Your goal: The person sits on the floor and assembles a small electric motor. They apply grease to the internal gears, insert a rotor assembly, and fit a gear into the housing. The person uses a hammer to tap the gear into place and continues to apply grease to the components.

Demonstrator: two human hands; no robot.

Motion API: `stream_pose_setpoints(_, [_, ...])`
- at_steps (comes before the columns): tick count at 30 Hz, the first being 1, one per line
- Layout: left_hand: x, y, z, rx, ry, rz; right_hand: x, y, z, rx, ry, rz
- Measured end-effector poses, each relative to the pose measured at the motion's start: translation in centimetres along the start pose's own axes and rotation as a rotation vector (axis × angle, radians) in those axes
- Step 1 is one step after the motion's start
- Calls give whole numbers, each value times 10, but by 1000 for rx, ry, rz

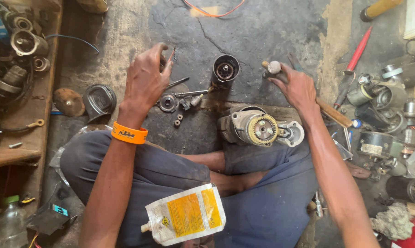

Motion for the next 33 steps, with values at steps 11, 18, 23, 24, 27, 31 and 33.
stream_pose_setpoints(11, [1, -1, -2, 0, -13, 6, 3, -1, -4, 15, 8, -21])
stream_pose_setpoints(18, [-2, -4, -5, 17, -4, -15, 1, -8, 5, 22, -125, -38])
stream_pose_setpoints(23, [-3, -1, 5, -9, 3, -28, 4, 1, -4, -13, 15, 18])
stream_pose_setpoints(24, [-3, 1, 5, 4, -9, -16, 4, 2, -3, 25, -23, 23])
stream_pose_setpoints(27, [-2, -3, -3, 32, 19, -25, 4, 0, -1, 117, -68, 65])
stream_pose_setpoints(31, [1, -8, -6, 21, 9, -35, 3, -3, -2, 105, 30, 101])
stream_pose_setpoints(33, [1, -12, -5, 32, 40, -80, -4, -3, -1, 71, 40, 82])
Point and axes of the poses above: each hand's wrist, its own x-axis towards the middle knuckle, its own y-axis out of the back of the hand, z = x × y, the point moved 6 cm from there along x, towards the middle knuckle, and after that the axes turned 12 degrees about y, right-handed, at the moved point
